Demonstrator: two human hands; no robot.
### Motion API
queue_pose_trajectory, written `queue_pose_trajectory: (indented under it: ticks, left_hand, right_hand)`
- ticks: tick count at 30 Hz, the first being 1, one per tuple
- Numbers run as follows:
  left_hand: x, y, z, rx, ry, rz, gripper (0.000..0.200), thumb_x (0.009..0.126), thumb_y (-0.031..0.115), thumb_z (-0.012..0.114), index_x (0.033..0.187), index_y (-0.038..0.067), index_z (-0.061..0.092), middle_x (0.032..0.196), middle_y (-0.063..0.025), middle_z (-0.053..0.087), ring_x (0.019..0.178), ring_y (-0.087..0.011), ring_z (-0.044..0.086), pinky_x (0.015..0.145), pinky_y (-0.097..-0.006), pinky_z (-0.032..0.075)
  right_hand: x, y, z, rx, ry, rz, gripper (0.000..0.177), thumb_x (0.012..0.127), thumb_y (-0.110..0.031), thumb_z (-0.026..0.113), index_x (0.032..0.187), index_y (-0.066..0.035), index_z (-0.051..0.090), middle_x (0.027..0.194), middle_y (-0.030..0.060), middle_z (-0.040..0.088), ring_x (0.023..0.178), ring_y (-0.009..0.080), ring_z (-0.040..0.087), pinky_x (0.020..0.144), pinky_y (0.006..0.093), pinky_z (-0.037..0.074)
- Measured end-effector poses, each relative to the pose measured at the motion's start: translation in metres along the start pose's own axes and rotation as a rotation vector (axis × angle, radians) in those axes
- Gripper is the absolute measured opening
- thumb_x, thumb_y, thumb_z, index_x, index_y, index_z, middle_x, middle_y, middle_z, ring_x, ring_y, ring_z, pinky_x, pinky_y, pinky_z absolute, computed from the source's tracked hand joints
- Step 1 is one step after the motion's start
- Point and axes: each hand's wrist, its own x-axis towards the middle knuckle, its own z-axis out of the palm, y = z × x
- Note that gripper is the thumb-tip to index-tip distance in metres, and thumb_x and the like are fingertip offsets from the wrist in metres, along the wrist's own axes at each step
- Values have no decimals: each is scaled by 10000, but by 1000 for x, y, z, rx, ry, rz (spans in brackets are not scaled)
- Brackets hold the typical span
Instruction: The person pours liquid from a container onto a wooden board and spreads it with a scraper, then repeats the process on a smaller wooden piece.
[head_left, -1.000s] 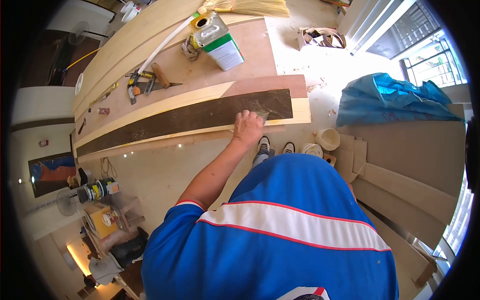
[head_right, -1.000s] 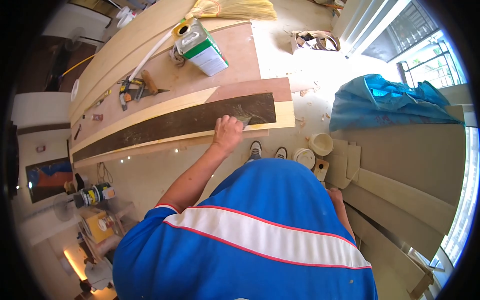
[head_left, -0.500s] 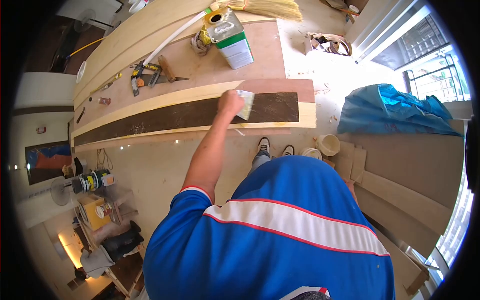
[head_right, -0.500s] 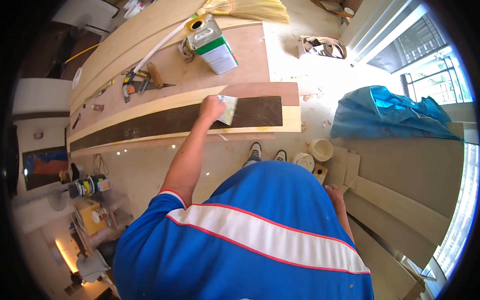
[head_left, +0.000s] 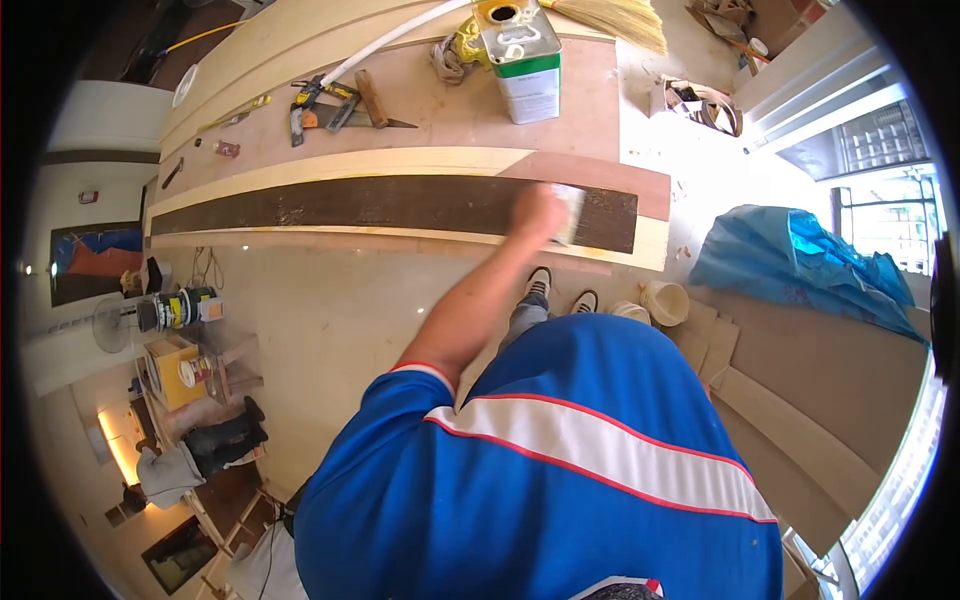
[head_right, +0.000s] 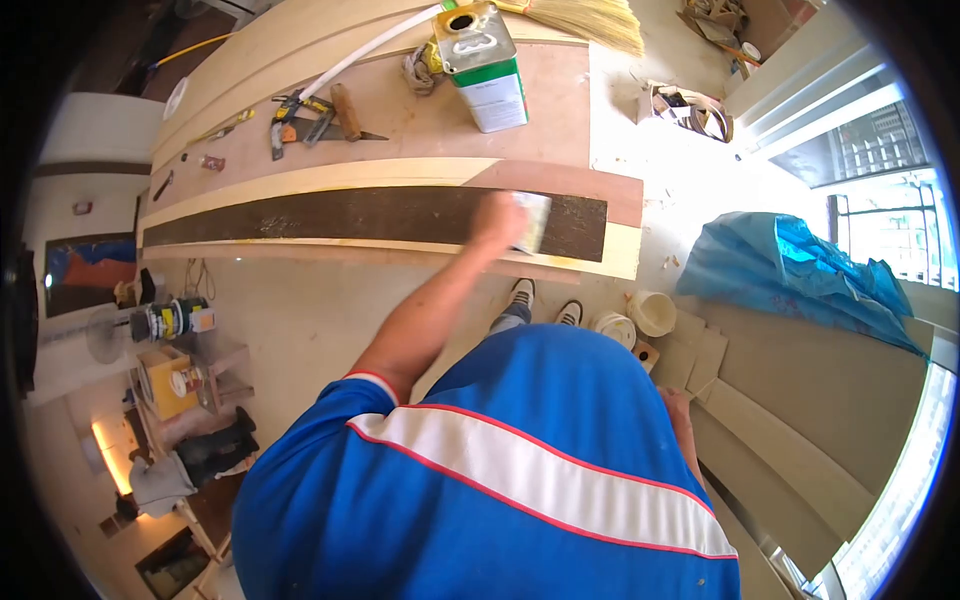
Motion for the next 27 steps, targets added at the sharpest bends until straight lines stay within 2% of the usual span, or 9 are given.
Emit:
queue_pose_trajectory:
  ticks: [5, 7, 9, 11, 13, 17, 23, 24, 27]
  left_hand:
    - [38, -185, -101, 101, 214, -85, 256, 754, 258, 743, 786, 10, 692, 756, -188, 694, 689, -323, 686, 656, -436, 540]
    - [31, -223, -155, -287, 215, -451, 181, 750, 168, 791, 810, 35, 684, 699, -54, 646, 582, -171, 583, 520, -409, 500]
    - [59, -337, -182, -35, 320, -464, 210, 699, 110, 819, 806, -2, 677, 728, -77, 656, 582, -167, 583, 526, -394, 514]
    - [51, -347, -231, 247, 370, -530, 340, 717, 217, 788, 958, -14, 719, 899, -183, 730, 770, -282, 718, 663, -430, 565]
    - [27, -294, -264, 404, 499, -603, 253, 767, 174, 606, 963, 87, 739, 1036, -198, 706, 1007, -391, 664, 864, -447, 534]
    - [26, -260, -254, 482, 519, -530, 203, 777, 162, 603, 915, 93, 736, 1002, -195, 710, 984, -381, 677, 843, -457, 542]
    - [20, -102, -107, 455, 287, -72, 190, 777, 150, 574, 708, 41, 713, 698, -199, 675, 668, -369, 681, 639, -479, 537]
    - [9, -53, -94, 412, 68, -46, 202, 792, 157, 574, 723, 29, 713, 723, -204, 679, 697, -348, 691, 622, -465, 540]
    - [-6, 29, -5, 363, -15, 223, 189, 803, 95, 553, 778, 5, 718, 791, -219, 693, 783, -371, 702, 697, -472, 571]
  right_hand:
    - [-5, -7, 0, -4, 4, 12, 371, 861, -345, 685, 777, 7, 606, 668, 91, 593, 616, 156, 519, 572, 374, 447]
    - [-6, -7, 1, -8, 4, 20, 371, 861, -345, 686, 775, 7, 605, 666, 90, 591, 615, 155, 517, 572, 375, 446]
    - [-10, -12, 2, -10, 6, 24, 371, 861, -344, 686, 773, 7, 605, 664, 90, 589, 613, 155, 515, 571, 375, 446]
    - [-11, -14, 3, -8, 6, 27, 371, 860, -344, 687, 771, 7, 605, 662, 89, 587, 612, 154, 513, 570, 375, 445]
    - [-12, -16, 4, -9, 6, 31, 371, 860, -344, 687, 769, 6, 604, 660, 88, 585, 611, 154, 511, 569, 375, 444]
    - [-13, -18, 6, -2, 6, 39, 372, 860, -343, 688, 764, 6, 603, 656, 87, 581, 609, 153, 508, 567, 376, 443]
    - [-10, -18, 11, -1, 6, 39, 372, 859, -343, 690, 758, 5, 602, 650, 84, 575, 605, 151, 502, 564, 377, 441]
    - [-9, -19, 13, -1, 6, 38, 372, 859, -343, 690, 757, 5, 602, 649, 84, 575, 605, 151, 501, 564, 377, 441]
    - [-6, -24, 14, 4, 9, 30, 373, 858, -342, 691, 754, 4, 602, 646, 83, 572, 603, 150, 498, 563, 377, 440]
